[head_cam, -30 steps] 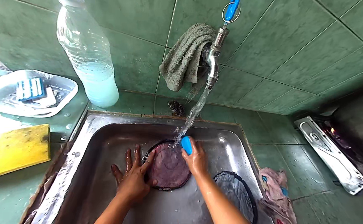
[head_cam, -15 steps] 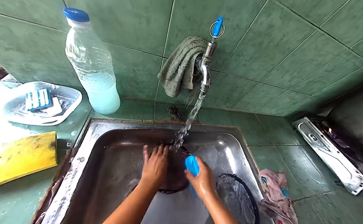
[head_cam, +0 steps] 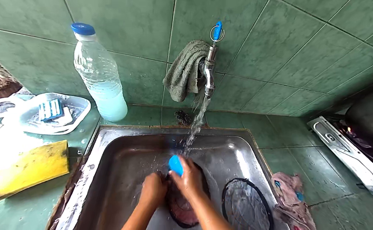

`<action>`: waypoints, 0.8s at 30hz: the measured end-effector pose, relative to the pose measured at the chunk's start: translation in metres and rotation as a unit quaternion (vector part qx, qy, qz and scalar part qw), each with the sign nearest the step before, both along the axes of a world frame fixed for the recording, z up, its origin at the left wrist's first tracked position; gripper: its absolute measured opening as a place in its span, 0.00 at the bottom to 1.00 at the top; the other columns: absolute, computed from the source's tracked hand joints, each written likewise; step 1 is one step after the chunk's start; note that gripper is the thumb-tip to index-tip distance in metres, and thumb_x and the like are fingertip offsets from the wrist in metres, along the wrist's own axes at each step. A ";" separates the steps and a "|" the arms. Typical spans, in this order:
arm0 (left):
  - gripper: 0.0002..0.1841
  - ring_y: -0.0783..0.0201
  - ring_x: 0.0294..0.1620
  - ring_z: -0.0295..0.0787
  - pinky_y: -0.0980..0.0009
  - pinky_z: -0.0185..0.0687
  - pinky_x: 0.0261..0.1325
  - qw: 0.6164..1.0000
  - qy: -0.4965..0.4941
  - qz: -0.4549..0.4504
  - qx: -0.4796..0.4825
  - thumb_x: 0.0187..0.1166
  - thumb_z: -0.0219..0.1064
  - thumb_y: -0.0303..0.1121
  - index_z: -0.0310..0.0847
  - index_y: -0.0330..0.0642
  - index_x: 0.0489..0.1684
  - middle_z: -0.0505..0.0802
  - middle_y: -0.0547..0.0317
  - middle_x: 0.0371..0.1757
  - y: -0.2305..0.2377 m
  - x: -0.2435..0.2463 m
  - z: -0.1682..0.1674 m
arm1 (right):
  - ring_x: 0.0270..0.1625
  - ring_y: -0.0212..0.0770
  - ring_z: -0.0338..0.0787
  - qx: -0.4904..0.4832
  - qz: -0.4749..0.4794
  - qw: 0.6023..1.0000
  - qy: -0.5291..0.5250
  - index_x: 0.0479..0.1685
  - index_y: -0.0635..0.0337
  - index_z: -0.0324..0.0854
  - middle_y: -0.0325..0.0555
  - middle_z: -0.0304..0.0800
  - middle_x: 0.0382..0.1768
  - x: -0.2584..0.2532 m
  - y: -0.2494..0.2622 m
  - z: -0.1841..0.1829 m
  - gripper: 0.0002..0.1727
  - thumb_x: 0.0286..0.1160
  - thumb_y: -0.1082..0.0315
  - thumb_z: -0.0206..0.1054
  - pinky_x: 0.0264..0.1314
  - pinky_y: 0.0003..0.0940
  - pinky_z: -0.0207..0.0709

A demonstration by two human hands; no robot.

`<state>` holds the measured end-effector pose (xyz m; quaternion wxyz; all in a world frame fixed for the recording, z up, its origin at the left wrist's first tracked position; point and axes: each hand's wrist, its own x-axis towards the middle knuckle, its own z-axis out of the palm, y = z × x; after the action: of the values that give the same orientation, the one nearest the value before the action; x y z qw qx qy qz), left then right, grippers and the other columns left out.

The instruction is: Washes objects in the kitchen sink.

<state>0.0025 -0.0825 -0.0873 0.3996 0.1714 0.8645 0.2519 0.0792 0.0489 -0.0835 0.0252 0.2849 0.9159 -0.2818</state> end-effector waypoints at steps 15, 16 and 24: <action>0.13 0.47 0.49 0.91 0.44 0.82 0.58 1.000 -0.011 0.025 0.011 0.72 0.75 0.37 0.88 0.36 0.41 0.93 0.43 0.44 -0.010 -0.015 -0.010 | 0.61 0.56 0.92 0.095 0.040 0.995 0.013 0.82 0.41 0.78 0.58 0.87 0.68 0.030 0.007 -0.016 0.34 0.73 0.46 0.71 0.59 0.55 0.86; 0.14 0.47 0.49 0.91 0.45 0.83 0.59 0.999 -0.014 0.028 0.015 0.73 0.76 0.39 0.89 0.36 0.42 0.93 0.44 0.43 -0.011 -0.015 -0.011 | 0.62 0.58 0.91 0.108 0.007 0.994 0.000 0.83 0.42 0.77 0.59 0.85 0.70 0.028 0.028 -0.014 0.35 0.74 0.45 0.70 0.60 0.56 0.86; 0.09 0.50 0.43 0.92 0.47 0.85 0.53 0.998 -0.014 0.060 0.025 0.70 0.74 0.34 0.87 0.37 0.39 0.93 0.46 0.40 -0.010 -0.013 -0.012 | 0.57 0.56 0.93 0.079 0.047 0.996 0.007 0.81 0.40 0.79 0.57 0.88 0.65 0.022 -0.015 -0.009 0.34 0.71 0.48 0.73 0.53 0.55 0.88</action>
<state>-0.0108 -0.0921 -0.0997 0.3913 0.1257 0.8610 0.2996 0.1013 0.0341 -0.0924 0.0091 0.2406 0.9477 -0.2095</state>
